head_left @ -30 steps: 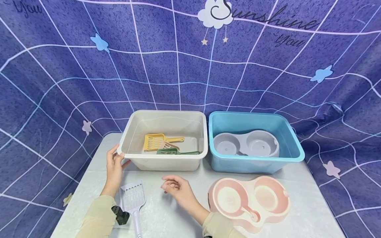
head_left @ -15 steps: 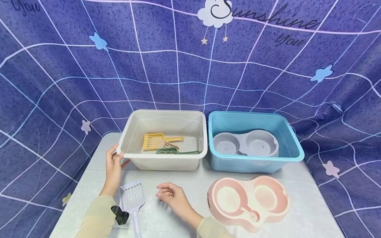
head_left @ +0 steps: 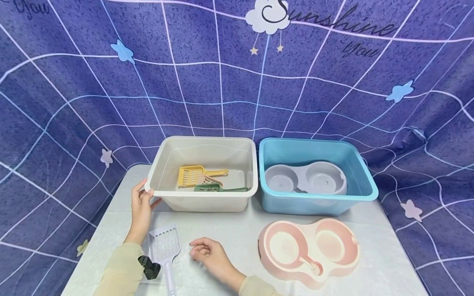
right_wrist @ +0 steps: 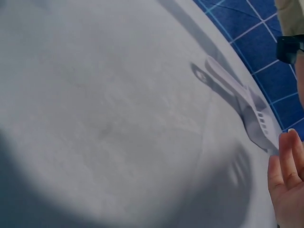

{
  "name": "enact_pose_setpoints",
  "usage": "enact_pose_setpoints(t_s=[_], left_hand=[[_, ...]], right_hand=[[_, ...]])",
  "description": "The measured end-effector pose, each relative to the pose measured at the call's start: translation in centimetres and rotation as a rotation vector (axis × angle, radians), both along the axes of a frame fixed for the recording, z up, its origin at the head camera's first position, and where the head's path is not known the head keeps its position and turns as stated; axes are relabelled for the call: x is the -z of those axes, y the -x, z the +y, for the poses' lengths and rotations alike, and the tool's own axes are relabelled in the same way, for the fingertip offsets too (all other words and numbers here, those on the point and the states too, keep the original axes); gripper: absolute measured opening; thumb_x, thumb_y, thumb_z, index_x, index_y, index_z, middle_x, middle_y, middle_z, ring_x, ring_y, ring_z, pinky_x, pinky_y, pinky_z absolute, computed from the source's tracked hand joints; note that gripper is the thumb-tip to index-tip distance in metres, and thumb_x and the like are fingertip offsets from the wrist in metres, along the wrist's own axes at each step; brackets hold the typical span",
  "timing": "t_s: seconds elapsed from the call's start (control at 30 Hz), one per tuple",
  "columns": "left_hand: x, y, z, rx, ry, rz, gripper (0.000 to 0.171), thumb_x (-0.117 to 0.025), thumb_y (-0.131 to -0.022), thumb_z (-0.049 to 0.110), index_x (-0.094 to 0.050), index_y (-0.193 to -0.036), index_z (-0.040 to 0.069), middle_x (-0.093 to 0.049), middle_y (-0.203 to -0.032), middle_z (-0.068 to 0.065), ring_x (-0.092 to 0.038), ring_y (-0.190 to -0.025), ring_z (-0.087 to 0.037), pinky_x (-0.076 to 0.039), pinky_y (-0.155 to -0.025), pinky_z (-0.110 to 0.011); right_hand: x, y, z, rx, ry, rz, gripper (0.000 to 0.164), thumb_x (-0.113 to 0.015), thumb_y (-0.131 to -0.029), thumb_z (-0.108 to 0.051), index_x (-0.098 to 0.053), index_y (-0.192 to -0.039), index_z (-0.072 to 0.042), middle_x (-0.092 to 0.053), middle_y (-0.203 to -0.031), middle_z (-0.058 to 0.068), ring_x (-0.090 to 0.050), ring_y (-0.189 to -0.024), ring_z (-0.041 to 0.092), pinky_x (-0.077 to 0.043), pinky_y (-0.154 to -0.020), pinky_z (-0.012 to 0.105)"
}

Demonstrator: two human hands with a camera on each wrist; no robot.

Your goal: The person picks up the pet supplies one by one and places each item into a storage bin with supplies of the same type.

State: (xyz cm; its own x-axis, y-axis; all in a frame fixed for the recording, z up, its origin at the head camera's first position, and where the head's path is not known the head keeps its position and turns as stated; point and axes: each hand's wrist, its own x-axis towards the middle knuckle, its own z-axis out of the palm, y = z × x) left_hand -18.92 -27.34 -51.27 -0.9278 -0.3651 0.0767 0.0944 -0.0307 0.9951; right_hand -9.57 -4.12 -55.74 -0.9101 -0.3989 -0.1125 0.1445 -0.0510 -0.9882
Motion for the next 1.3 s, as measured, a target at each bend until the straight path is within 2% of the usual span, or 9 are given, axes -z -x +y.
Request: enact_pose_setpoints(t_s=[0.37,0.63,0.83,1.03,1.3], left_hand=[[0.0,0.0,0.0,0.002,-0.005,0.002,0.044,-0.037,-0.105,0.011,-0.032,-0.149,0.014,-0.045,-0.131,-0.002,-0.048,-0.122,-0.025,-0.054,-0.09,-0.018],[0.0,0.0,-0.1,0.002,0.006,-0.008,0.045,-0.037,-0.106,0.01,-0.03,-0.15,0.013,-0.045,-0.132,-0.001,-0.049,-0.122,-0.021,-0.055,-0.089,-0.019],[0.1,0.0,-0.2,0.004,0.006,-0.017,0.046,-0.036,-0.106,0.01,-0.029,-0.151,0.014,-0.045,-0.132,-0.001,-0.049,-0.121,-0.02,-0.055,-0.089,-0.02],[0.1,0.1,-0.1,0.005,0.014,-0.029,0.047,-0.036,-0.106,0.01,-0.029,-0.151,0.014,-0.044,-0.135,-0.003,-0.048,-0.122,-0.02,-0.054,-0.092,-0.021],[0.0,0.0,0.0,0.007,0.009,-0.026,0.046,-0.036,-0.106,0.01,-0.028,-0.151,0.014,-0.043,-0.138,-0.006,-0.048,-0.124,-0.02,-0.054,-0.095,-0.023]], right_hand=[[1.6,-0.9,-1.4,-0.049,0.01,-0.005,0.024,-0.068,-0.085,0.003,-0.067,-0.109,0.005,-0.066,-0.085,-0.004,-0.056,-0.066,0.0,-0.047,-0.06,0.01],[2.2,-1.8,-2.7,-0.047,0.015,-0.038,0.026,-0.066,-0.082,0.007,-0.067,-0.108,0.006,-0.064,-0.082,-0.007,-0.051,-0.065,-0.003,-0.04,-0.056,0.006],[2.2,-2.5,-3.2,-0.052,0.002,-0.068,0.025,-0.067,-0.083,0.008,-0.067,-0.108,0.005,-0.066,-0.083,-0.004,-0.055,-0.067,-0.001,-0.046,-0.061,0.008],[2.4,-3.0,-3.5,-0.061,-0.047,-0.058,0.023,-0.067,-0.084,0.006,-0.068,-0.107,0.004,-0.067,-0.082,0.0,-0.057,-0.067,-0.001,-0.046,-0.059,0.009],[3.1,-3.2,-4.6,-0.054,-0.075,-0.067,0.019,-0.069,-0.086,0.002,-0.069,-0.105,0.001,-0.065,-0.079,-0.006,-0.055,-0.063,-0.001,-0.046,-0.055,0.01]])
